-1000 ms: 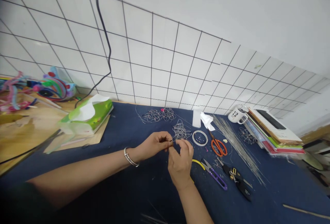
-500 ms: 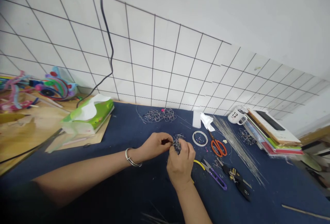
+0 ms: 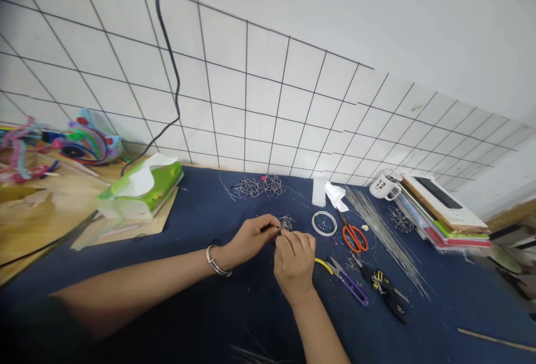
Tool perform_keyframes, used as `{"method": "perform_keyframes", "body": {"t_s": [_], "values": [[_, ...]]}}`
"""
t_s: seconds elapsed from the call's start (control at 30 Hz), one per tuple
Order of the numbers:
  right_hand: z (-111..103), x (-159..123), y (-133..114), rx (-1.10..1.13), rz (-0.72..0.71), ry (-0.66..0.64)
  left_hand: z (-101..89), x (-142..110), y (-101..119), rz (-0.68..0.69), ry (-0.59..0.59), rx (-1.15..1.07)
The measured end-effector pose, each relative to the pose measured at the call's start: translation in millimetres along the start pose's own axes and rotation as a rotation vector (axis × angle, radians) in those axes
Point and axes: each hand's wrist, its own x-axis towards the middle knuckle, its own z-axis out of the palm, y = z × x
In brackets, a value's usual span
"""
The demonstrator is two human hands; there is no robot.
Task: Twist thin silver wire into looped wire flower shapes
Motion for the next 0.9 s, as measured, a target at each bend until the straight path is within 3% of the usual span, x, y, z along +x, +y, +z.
{"method": "perform_keyframes", "body": {"t_s": [0.23, 0.5, 0.6, 0.7, 0.9], "values": [[0.9, -0.5, -1.3, 0.101, 0.070, 0.001, 3.1, 3.3, -5.7, 0.022, -0.012, -0.055], [2.1, -1.6, 2.8, 0.543, 0.539, -0.104, -5.3, 8.6, -12.1, 0.064, -0.104, 0.106], [2.0, 0.4, 7.2, 0.672, 0.617, -0.163, -5.7, 8.2, -11.1, 0.063, -0.123, 0.058], [1.1, 1.8, 9.1, 0.535, 0.537, -0.153, -6.7, 10.0, -12.0, 0.019, -0.179, -0.052], [0.4, -0.3, 10.9, 0.137, 0.101, -0.032, -11.7, 15.3, -17.2, -0.130, -0.279, -0.204]]}}
